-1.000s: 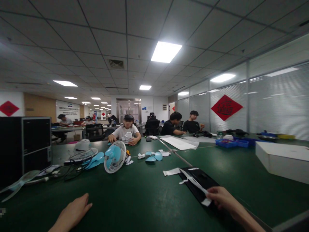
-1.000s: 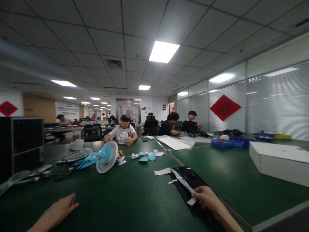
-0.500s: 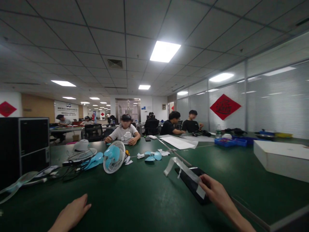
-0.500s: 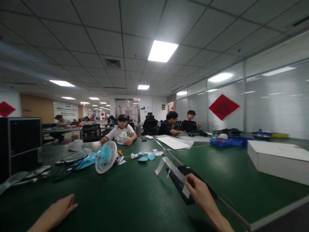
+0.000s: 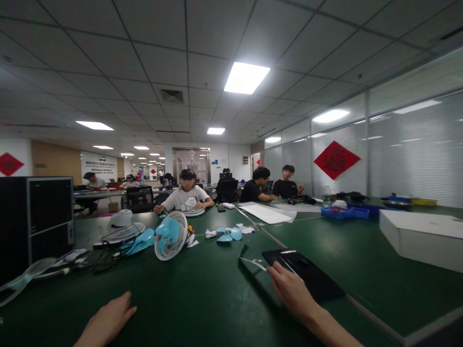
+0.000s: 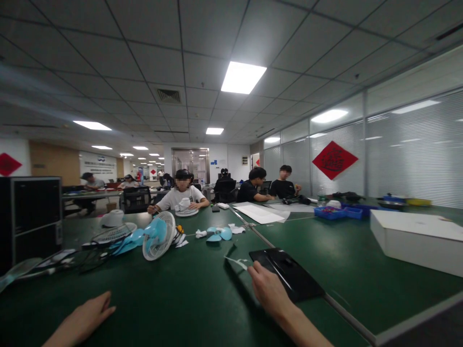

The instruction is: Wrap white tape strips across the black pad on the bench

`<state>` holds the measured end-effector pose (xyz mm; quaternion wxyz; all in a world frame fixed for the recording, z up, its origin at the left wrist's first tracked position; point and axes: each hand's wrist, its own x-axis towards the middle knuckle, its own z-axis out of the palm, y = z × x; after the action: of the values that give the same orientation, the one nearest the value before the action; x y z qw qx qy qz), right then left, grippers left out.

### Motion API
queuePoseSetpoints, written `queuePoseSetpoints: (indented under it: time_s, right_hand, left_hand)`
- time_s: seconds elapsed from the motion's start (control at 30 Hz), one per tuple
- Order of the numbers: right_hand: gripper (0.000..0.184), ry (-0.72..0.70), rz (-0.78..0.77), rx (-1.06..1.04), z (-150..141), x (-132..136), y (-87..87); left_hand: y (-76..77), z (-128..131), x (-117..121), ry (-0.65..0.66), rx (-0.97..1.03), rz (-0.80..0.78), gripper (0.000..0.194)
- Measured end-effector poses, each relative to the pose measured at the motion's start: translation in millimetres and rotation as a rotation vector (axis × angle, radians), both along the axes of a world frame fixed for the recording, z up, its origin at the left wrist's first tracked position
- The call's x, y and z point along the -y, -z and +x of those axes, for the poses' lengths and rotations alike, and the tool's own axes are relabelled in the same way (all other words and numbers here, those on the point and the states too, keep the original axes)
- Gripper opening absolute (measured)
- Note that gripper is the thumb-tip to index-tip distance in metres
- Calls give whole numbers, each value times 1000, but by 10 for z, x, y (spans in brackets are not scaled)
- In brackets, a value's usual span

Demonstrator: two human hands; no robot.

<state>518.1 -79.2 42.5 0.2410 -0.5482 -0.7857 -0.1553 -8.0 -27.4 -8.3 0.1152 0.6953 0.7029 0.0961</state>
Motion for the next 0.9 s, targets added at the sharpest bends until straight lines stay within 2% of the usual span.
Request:
queuePoseSetpoints:
  time_s: [0.13, 0.27, 0.3, 0.4, 0.5, 0.53, 0.6, 0.73, 0.9]
  right_hand:
    - [29, 0, -176, -2, -60, 133, 26]
    - [14, -9, -355, -103, -61, 169, -19]
    - [18, -4, -370, -144, -24, 149, -44]
    - [35, 87, -299, -239, 228, -7, -137]
    - [32, 369, -194, -200, 641, -273, -205]
    - [29, 491, -187, -172, 783, -366, -212]
    - [25, 610, -239, -164, 1021, -528, -199]
    - [19, 623, -303, -198, 1236, -692, -112]
    - [23, 643, -263, -238, 1300, -712, -95]
  left_hand:
    - [56, -31, -34, 13, 10, 13, 40]
    - [49, -12, -23, 22, 0, 23, 36]
    - [38, -2, -18, 20, 1, 10, 35]
    - [6, 19, -10, 13, 21, -30, 34]
    - [-4, 25, -9, 25, 33, -17, 35]
    - [-7, 28, -4, 31, 30, -6, 34]
    - [-18, 41, 15, 31, 20, 11, 32]
    - [-62, 69, 67, 7, -4, 18, 33]
    - [-55, 33, 55, 4, 28, 3, 37]
